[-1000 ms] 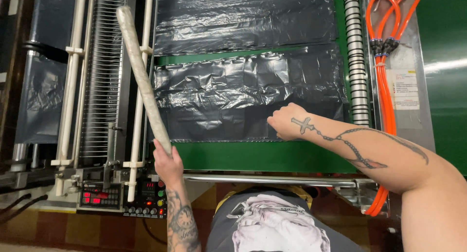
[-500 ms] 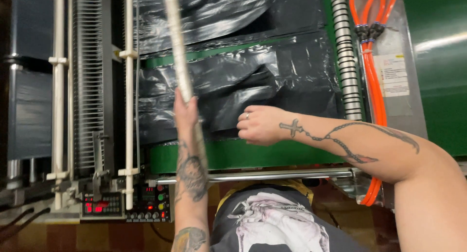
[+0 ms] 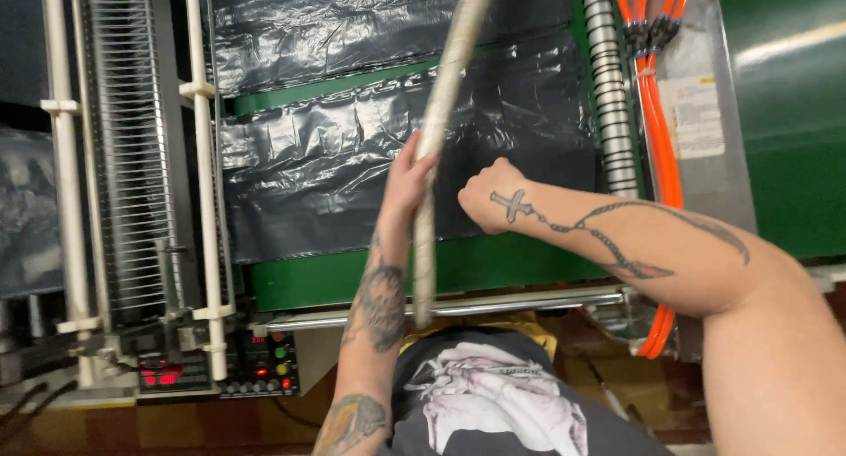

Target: Using a long rod to guide and flatten plastic bags on a conveyor belt while operating a production machine.

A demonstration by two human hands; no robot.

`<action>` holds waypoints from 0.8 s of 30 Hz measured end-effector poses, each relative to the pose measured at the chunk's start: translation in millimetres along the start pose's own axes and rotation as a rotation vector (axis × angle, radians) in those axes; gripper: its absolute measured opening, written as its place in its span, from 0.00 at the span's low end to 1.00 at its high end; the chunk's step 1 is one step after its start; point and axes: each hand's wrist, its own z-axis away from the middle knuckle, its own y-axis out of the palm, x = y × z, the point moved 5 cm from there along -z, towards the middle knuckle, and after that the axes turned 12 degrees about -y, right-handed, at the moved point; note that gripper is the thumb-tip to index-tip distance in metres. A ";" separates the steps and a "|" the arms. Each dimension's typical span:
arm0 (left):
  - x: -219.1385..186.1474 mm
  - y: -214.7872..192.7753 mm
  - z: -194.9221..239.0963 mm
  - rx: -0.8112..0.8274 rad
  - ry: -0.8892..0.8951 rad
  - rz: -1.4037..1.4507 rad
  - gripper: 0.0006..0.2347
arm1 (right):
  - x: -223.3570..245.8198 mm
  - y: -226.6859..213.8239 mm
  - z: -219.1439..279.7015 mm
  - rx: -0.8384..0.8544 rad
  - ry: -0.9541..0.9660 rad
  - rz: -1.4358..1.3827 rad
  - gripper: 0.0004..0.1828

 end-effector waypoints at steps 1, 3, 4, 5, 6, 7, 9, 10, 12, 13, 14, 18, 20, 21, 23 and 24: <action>-25.5 -22.1 29.5 -0.049 0.118 -0.192 0.28 | -4.3 10.1 -4.3 0.015 0.005 -0.012 0.08; -28.5 -68.9 80.7 -0.168 0.118 -0.330 0.29 | 2.5 -6.3 1.9 0.005 -0.013 -0.022 0.08; -28.8 -94.5 110.1 -0.291 0.106 -0.459 0.30 | 8.1 -15.1 4.7 0.006 -0.037 -0.034 0.07; -16.2 -114.7 129.6 -0.302 0.108 -0.455 0.30 | 11.8 -20.5 8.4 0.006 -0.045 -0.025 0.07; -7.4 -138.7 149.9 -0.442 0.126 -0.641 0.30 | 14.6 -26.2 11.1 0.014 -0.038 -0.022 0.08; 1.0 -162.3 171.4 -0.583 0.141 -0.827 0.29 | 18.2 -32.4 13.5 0.021 -0.030 -0.020 0.10; 48.7 -208.6 196.2 -0.708 0.204 -0.904 0.29 | 18.6 -34.9 14.2 0.032 -0.031 -0.009 0.10; 71.7 -230.6 212.8 -0.807 0.256 -0.997 0.29 | 20.3 -34.4 15.0 0.046 -0.021 -0.027 0.10; 77.2 -240.3 238.3 -0.869 0.267 -0.973 0.29 | 25.4 -39.9 16.2 0.055 -0.032 0.010 0.12; 78.7 -245.7 248.4 -0.907 0.280 -0.954 0.29 | 26.1 -43.2 16.8 0.066 -0.030 0.031 0.15; 77.7 -248.7 248.0 -0.930 0.283 -0.947 0.29 | 26.0 -46.8 17.6 0.060 -0.039 0.050 0.15; 72.8 -258.4 247.2 -1.110 0.202 -0.889 0.29 | 25.9 -41.1 17.1 0.109 -0.053 0.000 0.19; 70.2 -258.2 240.3 -1.151 0.148 -0.821 0.30 | 27.6 -42.9 17.9 0.104 -0.054 0.020 0.19; 69.1 -258.4 236.8 -1.146 0.140 -0.751 0.30 | 32.2 -48.8 19.6 0.087 -0.079 0.041 0.19; 56.2 -260.2 217.4 -1.140 0.156 -0.682 0.30 | 33.4 -63.5 20.5 0.055 -0.092 0.068 0.19; 52.6 -258.6 213.8 -1.143 0.153 -0.675 0.30 | 40.5 -68.8 21.6 -0.011 -0.175 0.085 0.20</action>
